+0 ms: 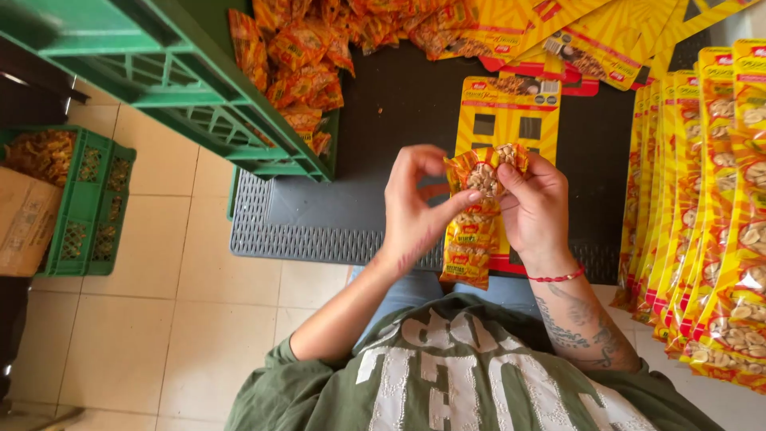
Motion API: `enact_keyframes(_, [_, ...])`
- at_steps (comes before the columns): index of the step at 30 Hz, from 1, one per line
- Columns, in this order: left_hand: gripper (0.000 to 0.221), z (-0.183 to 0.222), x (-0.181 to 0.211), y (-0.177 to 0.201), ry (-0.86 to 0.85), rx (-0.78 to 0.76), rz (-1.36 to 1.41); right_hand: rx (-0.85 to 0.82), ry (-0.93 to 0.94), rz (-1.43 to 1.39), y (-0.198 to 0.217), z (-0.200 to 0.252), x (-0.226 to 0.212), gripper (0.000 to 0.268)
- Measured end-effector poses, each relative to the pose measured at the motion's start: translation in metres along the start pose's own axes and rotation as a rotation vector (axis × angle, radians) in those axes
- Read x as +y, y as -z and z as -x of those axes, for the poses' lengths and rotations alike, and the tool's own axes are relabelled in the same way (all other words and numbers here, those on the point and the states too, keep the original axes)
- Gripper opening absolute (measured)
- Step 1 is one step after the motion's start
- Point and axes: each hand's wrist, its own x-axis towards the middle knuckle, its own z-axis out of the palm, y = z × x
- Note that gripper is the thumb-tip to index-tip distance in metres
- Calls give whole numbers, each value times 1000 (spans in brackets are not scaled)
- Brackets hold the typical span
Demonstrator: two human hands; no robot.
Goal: Attaching individual snack packets to cardboard display strips for retail display.
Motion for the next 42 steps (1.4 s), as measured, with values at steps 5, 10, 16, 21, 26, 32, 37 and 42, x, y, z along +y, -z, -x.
enact_keyframes(5, [33,-7,-67,4,162,-73,102,23,30,62,30,5,7,9])
enact_keyframes(10, [13,-4,-36,0,92,-21,65,14,91,287,12,22,-31,15])
enact_keyframes(16, [3,-14,-1,-1,-255,-626,-512,-220,253,695,-9,37,-59,50])
enact_keyframes(21, [36,-59,-87,-5,-91,-619,-436,-198,278,780,25,-23,-6,43])
enact_keyframes(26, [40,-121,-155,-23,-18,-474,-623,-104,367,963,48,-94,49,32])
enact_keyframes(32, [41,-160,-144,-25,-104,-382,-909,-217,580,1450,1,-69,19,23])
enact_keyframes(37, [59,-230,-220,-18,-222,-141,-1127,-433,412,1438,-7,-38,24,35])
enact_keyframes(42, [56,-274,-262,-6,-305,-59,-1236,-486,222,1302,-6,-42,6,40])
